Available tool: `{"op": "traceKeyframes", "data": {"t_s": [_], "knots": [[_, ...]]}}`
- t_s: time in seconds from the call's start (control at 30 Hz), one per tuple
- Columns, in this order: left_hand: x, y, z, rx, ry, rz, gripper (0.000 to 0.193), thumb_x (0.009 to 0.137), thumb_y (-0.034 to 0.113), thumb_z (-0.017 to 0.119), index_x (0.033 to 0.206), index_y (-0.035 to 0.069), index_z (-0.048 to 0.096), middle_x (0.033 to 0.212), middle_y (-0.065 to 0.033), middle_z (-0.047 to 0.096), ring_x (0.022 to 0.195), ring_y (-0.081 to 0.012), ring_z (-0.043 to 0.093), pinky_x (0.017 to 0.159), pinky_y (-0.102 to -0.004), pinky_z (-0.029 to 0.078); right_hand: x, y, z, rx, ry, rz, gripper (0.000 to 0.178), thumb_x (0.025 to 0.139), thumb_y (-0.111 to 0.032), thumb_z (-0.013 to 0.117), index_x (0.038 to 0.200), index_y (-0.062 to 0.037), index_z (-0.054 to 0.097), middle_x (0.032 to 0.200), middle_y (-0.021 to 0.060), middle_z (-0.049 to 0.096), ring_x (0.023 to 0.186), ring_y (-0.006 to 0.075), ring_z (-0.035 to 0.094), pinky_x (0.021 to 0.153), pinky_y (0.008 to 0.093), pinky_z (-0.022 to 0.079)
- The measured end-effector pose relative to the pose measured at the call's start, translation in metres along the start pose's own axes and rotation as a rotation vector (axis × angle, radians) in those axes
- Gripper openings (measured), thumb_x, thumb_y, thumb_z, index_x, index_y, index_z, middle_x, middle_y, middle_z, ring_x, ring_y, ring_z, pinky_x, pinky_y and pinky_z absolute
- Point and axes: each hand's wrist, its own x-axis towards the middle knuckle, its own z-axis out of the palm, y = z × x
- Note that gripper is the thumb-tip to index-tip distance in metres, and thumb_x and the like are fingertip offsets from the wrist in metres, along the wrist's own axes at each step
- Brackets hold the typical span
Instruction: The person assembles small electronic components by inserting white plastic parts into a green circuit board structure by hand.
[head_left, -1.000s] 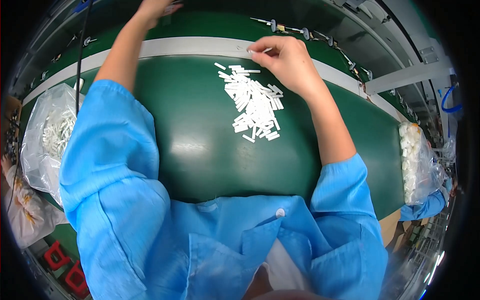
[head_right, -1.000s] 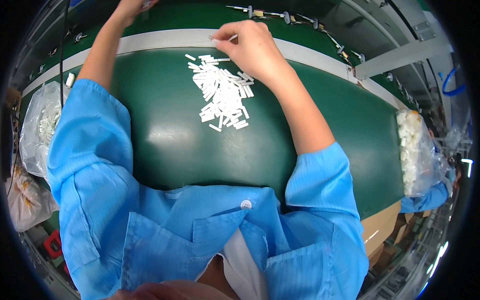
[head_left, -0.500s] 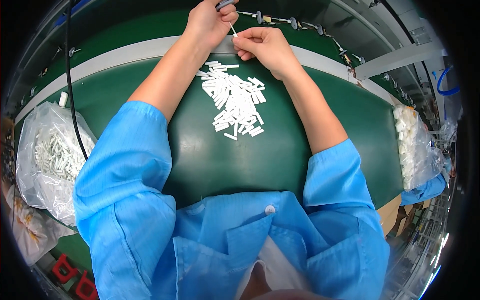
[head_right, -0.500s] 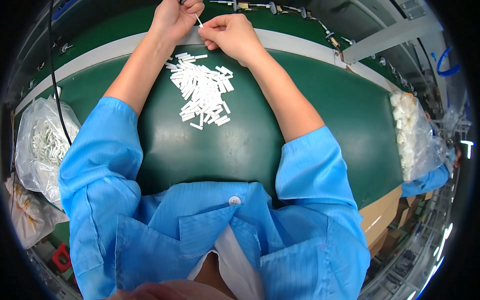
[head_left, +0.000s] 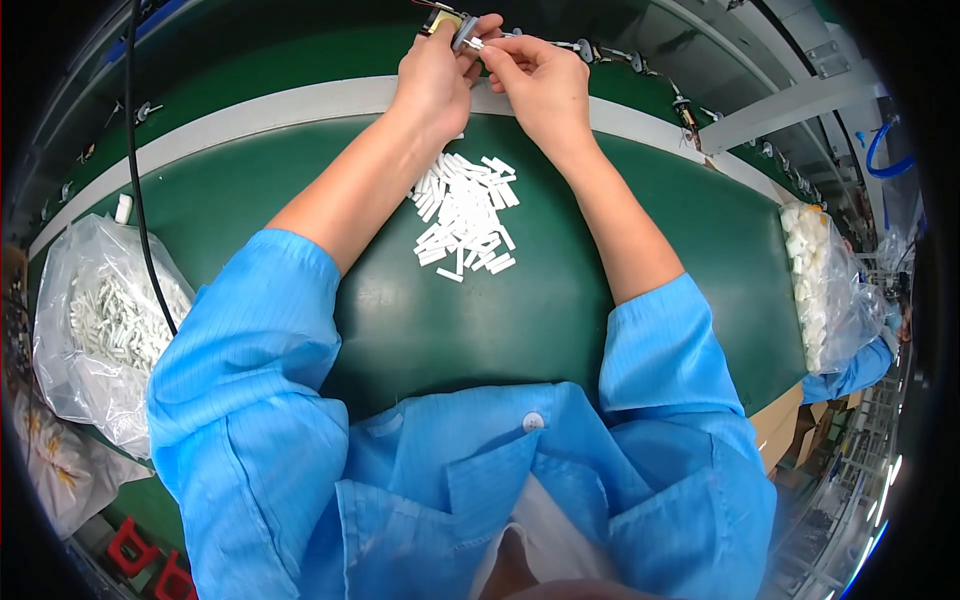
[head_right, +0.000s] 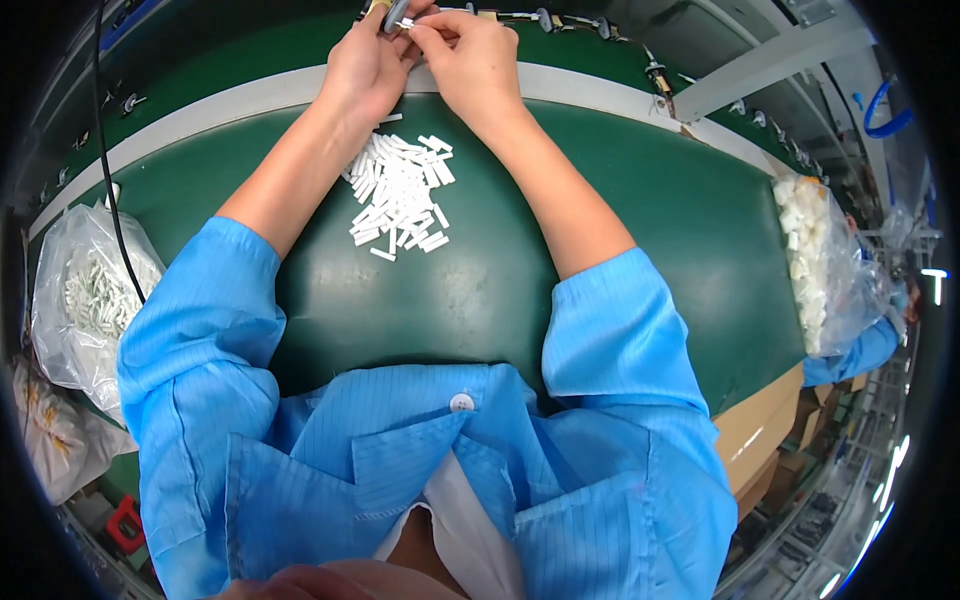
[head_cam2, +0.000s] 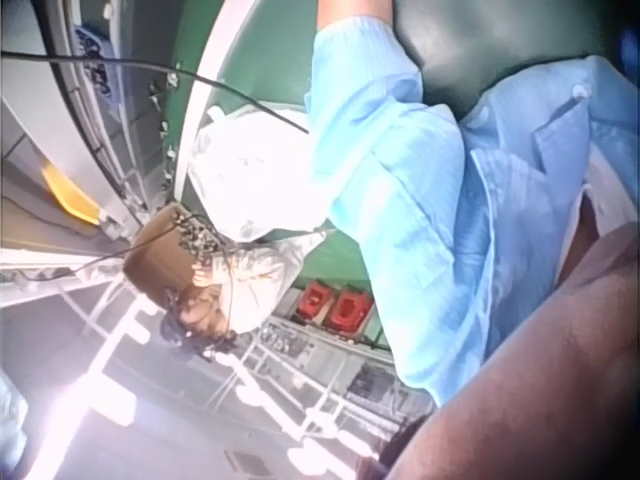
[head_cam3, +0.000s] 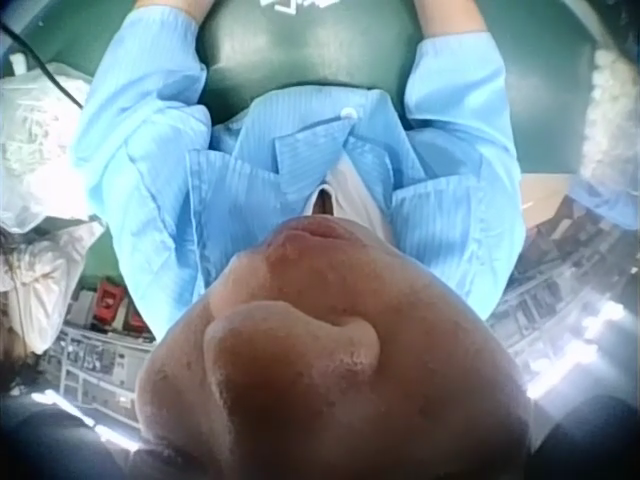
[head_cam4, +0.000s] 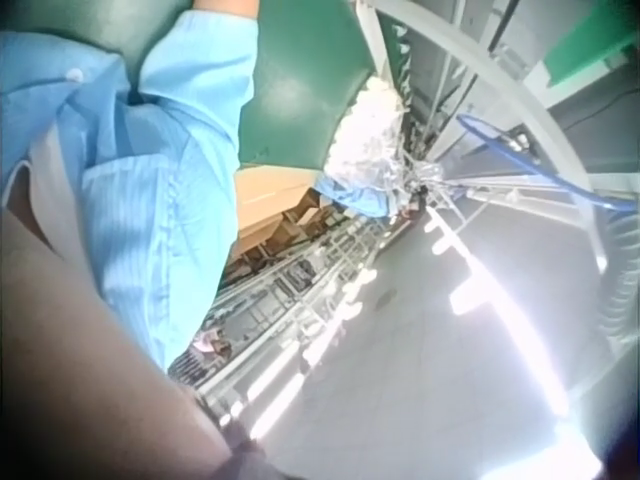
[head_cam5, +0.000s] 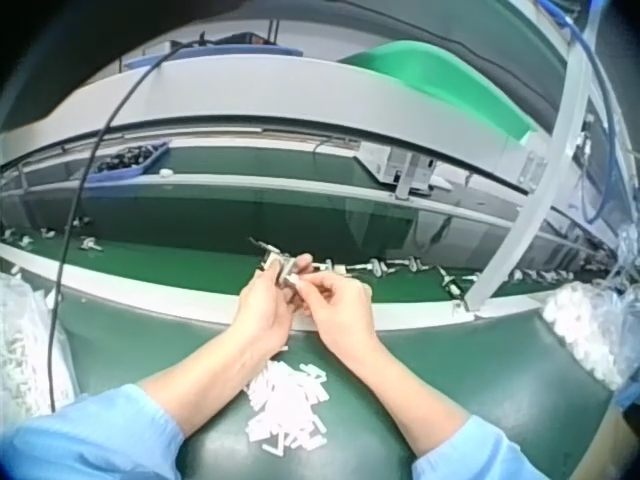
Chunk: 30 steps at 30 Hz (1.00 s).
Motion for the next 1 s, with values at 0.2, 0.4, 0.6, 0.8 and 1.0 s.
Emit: {"op": "traceKeyframes", "data": {"t_s": [0.2,0.4,0.6,0.8,1.0], "knots": [[-0.009,0.000,0.010,-0.143,0.060,-0.150,0.027,0.104,0.025,0.035,0.103,0.003,0.051,0.100,-0.0132,0.064,0.095,-0.0253,0.061,0.086,-0.0372,0.049,0.000,0.007,-0.004,-0.428,0.077,-0.557,0.013,0.081,-0.014,0.069,0.090,-0.0052,0.071,0.078,0.0103,0.067,0.066,0.0240,0.065,0.059,0.0310,0.051],[0.014,0.000,0.013,-0.069,0.058,-0.123,0.023,0.103,0.022,0.039,0.106,0.003,0.051,0.093,-0.0130,0.065,0.087,-0.0240,0.062,0.082,-0.0369,0.051,0.003,0.010,-0.009,-0.543,0.127,-0.640,0.014,0.081,-0.020,0.066,0.086,-0.0072,0.068,0.082,0.0080,0.067,0.071,0.0278,0.065,0.062,0.0361,0.052],[0.039,0.040,0.043,1.340,-0.190,0.419,0.022,0.092,0.021,0.054,0.095,0.002,0.063,0.088,-0.0171,0.068,0.082,-0.0291,0.066,0.071,-0.0388,0.051,0.035,0.012,-0.060,-0.564,0.187,-0.281,0.035,0.082,-0.029,0.066,0.103,-0.0012,0.067,0.100,0.0202,0.065,0.095,0.0386,0.060,0.085,0.0438,0.048],[0.068,0.045,0.006,1.907,-0.333,0.441,0.022,0.087,0.020,0.059,0.096,0.002,0.067,0.094,-0.0217,0.067,0.092,-0.0385,0.064,0.082,-0.0458,0.051,0.097,0.121,-0.158,-1.043,0.212,0.524,0.074,0.085,-0.060,0.053,0.140,-0.0109,0.043,0.145,0.0185,0.039,0.135,0.0397,0.034,0.104,0.0586,0.032],[0.090,0.013,-0.030,1.746,-0.388,0.717,0.020,0.089,0.017,0.054,0.090,0.002,0.067,0.096,-0.0206,0.062,0.095,-0.0391,0.059,0.085,-0.0451,0.048,0.118,0.223,-0.221,-1.019,0.484,0.513,0.067,0.087,-0.052,0.053,0.134,-0.0047,0.048,0.137,0.0260,0.047,0.125,0.0412,0.048,0.104,0.0464,0.037]]}}
